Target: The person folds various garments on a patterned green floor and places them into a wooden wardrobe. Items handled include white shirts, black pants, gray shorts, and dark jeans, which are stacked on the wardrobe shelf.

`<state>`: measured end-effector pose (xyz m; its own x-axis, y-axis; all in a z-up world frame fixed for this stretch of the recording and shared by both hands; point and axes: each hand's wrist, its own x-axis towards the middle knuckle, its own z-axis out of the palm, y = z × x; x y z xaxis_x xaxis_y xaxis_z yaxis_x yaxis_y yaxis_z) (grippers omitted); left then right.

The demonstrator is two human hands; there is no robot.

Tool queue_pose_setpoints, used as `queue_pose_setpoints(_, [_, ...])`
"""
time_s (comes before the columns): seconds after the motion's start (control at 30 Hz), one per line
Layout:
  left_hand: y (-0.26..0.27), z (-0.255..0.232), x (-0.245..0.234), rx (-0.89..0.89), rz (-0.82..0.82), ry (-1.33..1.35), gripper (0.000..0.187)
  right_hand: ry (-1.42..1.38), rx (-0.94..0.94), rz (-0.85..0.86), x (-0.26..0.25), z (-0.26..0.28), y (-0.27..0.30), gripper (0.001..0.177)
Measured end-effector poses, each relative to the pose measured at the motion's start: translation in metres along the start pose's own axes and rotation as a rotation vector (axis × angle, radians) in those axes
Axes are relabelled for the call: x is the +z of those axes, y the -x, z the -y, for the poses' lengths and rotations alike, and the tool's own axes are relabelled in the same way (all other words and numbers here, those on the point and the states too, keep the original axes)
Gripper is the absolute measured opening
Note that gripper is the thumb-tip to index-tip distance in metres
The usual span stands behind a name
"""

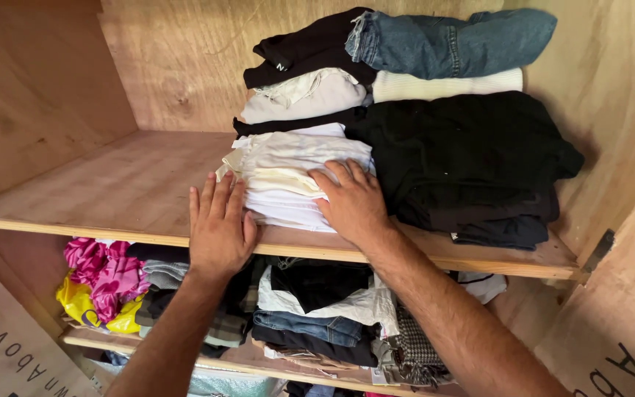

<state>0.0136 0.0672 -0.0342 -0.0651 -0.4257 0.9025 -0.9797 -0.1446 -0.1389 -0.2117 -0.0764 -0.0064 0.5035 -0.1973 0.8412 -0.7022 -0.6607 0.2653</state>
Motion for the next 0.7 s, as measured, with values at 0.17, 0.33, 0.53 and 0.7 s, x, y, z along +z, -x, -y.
queue_pose_setpoints(0.17, [-0.005, -0.006, 0.009, -0.027, -0.061, 0.065, 0.062, -0.008, 0.029, 0.067, 0.009, -0.002, -0.005, 0.052])
queue_pose_setpoints(0.33, [-0.004, -0.009, 0.011, -0.049, -0.101, 0.071, 0.067, -0.051, 0.088, 0.201, 0.018, -0.003, -0.011, 0.049])
queue_pose_setpoints(0.53, [-0.004, -0.01, 0.012, -0.057, -0.133, 0.058, 0.069, -0.07, 0.086, 0.215, -0.007, 0.004, -0.003, 0.054])
queue_pose_setpoints(0.7, [-0.005, -0.01, 0.011, -0.064, -0.144, 0.076, 0.07, -0.124, 0.056, 0.116, -0.069, 0.022, 0.007, 0.062])
